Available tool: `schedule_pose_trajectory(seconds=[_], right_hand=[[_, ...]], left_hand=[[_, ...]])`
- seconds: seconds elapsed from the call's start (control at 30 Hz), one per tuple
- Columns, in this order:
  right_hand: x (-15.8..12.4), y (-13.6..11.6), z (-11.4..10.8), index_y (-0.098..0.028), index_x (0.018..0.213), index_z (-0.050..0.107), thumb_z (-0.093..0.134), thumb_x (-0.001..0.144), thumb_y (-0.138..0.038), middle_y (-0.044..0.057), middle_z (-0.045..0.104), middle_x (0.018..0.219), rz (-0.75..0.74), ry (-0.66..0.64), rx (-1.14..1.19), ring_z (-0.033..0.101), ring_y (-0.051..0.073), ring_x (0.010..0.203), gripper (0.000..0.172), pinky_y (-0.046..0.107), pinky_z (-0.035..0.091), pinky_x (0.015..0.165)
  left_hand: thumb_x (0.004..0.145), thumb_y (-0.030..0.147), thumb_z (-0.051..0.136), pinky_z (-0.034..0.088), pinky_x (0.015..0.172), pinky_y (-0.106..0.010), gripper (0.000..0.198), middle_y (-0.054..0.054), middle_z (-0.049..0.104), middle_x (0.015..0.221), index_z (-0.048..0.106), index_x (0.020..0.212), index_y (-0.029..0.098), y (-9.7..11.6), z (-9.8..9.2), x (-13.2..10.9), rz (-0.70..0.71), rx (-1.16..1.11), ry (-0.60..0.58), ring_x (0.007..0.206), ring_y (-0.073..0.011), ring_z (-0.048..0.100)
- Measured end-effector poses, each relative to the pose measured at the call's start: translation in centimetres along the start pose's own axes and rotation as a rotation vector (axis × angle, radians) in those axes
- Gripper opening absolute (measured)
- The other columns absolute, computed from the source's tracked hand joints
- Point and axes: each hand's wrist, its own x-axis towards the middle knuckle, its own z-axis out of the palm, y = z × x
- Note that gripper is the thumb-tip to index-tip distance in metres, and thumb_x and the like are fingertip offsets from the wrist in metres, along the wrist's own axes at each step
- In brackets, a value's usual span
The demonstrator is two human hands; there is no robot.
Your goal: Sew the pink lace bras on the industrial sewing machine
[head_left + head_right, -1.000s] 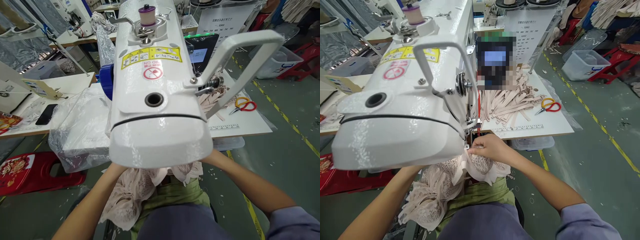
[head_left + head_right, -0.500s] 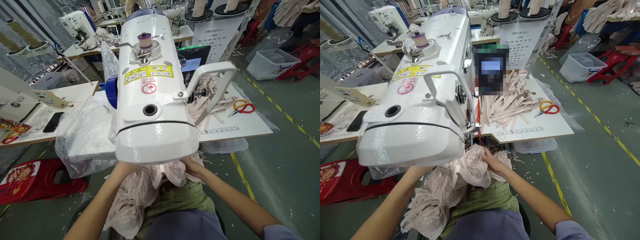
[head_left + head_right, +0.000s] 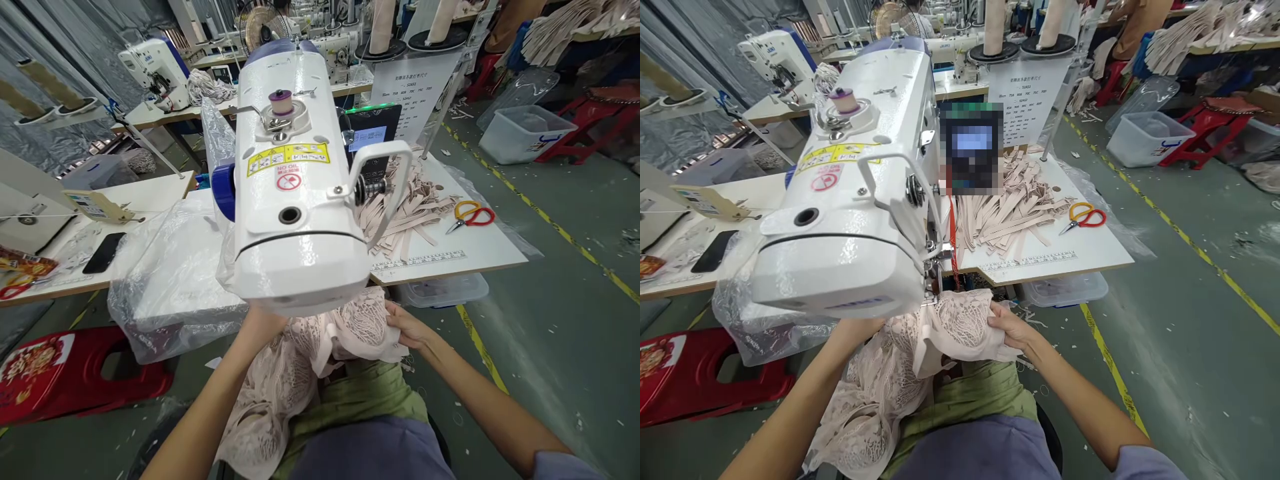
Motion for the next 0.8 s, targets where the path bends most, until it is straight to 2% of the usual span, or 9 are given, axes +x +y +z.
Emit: schedule_pose_trajectory(seconds=[0.1,0.2,0.3,0.37,0.43,0.53,0.63,0.7,0.8], right_hand=[[-0.5,-1.7,-0.2,-0.021,0.121,0.062,0.079,0.064,-0.064,0.015,0.073,0.107,-0.049,0.048,-0.021,0.071,0.029,0.096,0.074,0.042,0.056,0.085],[-1.4,-3.5,-0.2,-0.021,0.109,0.068,0.073,0.072,-0.065,0.012,0.074,0.093,-0.13,0.175,-0.104,0.071,0.026,0.084,0.059,0.037,0.056,0.075],[-2.9,-4.8,0.5,-0.02,0.09,0.071,0.067,0.076,-0.068,0.007,0.069,0.074,-0.217,0.21,-0.22,0.065,0.021,0.066,0.051,0.031,0.052,0.061],[-3.9,-5.4,2.0,-0.018,0.078,0.069,0.064,0.079,-0.068,0.003,0.063,0.064,-0.247,0.063,-0.332,0.058,0.017,0.057,0.05,0.027,0.047,0.056],[-4.7,-5.8,4.3,-0.016,0.074,0.067,0.06,0.086,-0.062,0.0,0.059,0.061,-0.251,-0.218,-0.5,0.054,0.013,0.057,0.048,0.024,0.043,0.056],[-4.9,-6.3,7.9,-0.015,0.074,0.063,0.05,0.097,-0.045,-0.001,0.058,0.066,-0.308,-0.486,-0.744,0.051,0.01,0.061,0.04,0.021,0.04,0.061],[-4.1,-6.5,9.5,-0.016,0.069,0.055,0.047,0.099,-0.038,-0.003,0.052,0.062,-0.375,-0.321,-0.878,0.047,0.009,0.058,0.038,0.021,0.034,0.057],[-3.1,-6.4,9.3,-0.017,0.064,0.051,0.05,0.097,-0.039,-0.004,0.047,0.057,-0.355,-0.158,-0.924,0.043,0.009,0.053,0.039,0.022,0.029,0.053],[-1.5,-6.2,8.5,-0.018,0.057,0.045,0.052,0.094,-0.046,-0.004,0.04,0.053,-0.281,-0.023,-0.956,0.04,0.01,0.052,0.047,0.023,0.028,0.051]], left_hand=[[0.085,0.043,0.05,0.053,0.064,-0.029,0.024,-0.005,0.063,0.067,0.057,0.074,0.023,-0.9,-0.2,-0.8,-0.035,0.058,-0.026,0.068,-0.0205,0.058],[0.091,0.038,0.047,0.052,0.062,-0.028,0.024,-0.004,0.062,0.066,0.062,0.086,0.021,-0.6,-0.5,-3.1,-0.06,0.182,0.088,0.062,-0.0185,0.059],[0.091,0.032,0.051,0.054,0.065,-0.028,0.014,-0.005,0.068,0.079,0.061,0.097,0.023,2.4,0.1,-6.6,0.156,0.262,0.263,0.07,-0.0191,0.066],[0.089,0.028,0.057,0.056,0.077,-0.031,0.022,-0.008,0.072,0.099,0.056,0.11,0.026,5.3,1.3,-8.6,0.424,0.243,0.257,0.091,-0.0215,0.07],[0.087,0.033,0.062,0.054,0.09,-0.037,0.044,-0.013,0.07,0.115,0.048,0.129,0.026,7.5,2.8,-9.7,0.558,0.19,0.17,0.108,-0.0254,0.067],[0.08,0.044,0.069,0.053,0.088,-0.04,0.055,-0.013,0.072,0.108,0.054,0.127,0.02,8.0,4.5,-9.5,0.366,0.108,-0.095,0.102,-0.0288,0.067],[0.083,0.045,0.065,0.047,0.06,-0.027,0.026,-0.003,0.067,0.07,0.067,0.084,0.019,6.2,4.4,-8.3,-0.006,-0.006,-0.279,0.065,-0.0182,0.062],[0.087,0.044,0.059,0.04,0.052,-0.024,0.031,0.0,0.061,0.06,0.064,0.07,0.019,5.1,3.6,-7.5,-0.166,-0.092,-0.219,0.056,-0.0143,0.055],[0.086,0.045,0.059,0.042,0.053,-0.025,0.032,0.001,0.057,0.052,0.064,0.066,0.02,4.3,2.7,-6.3,-0.268,-0.128,-0.048,0.057,-0.0166,0.056]])
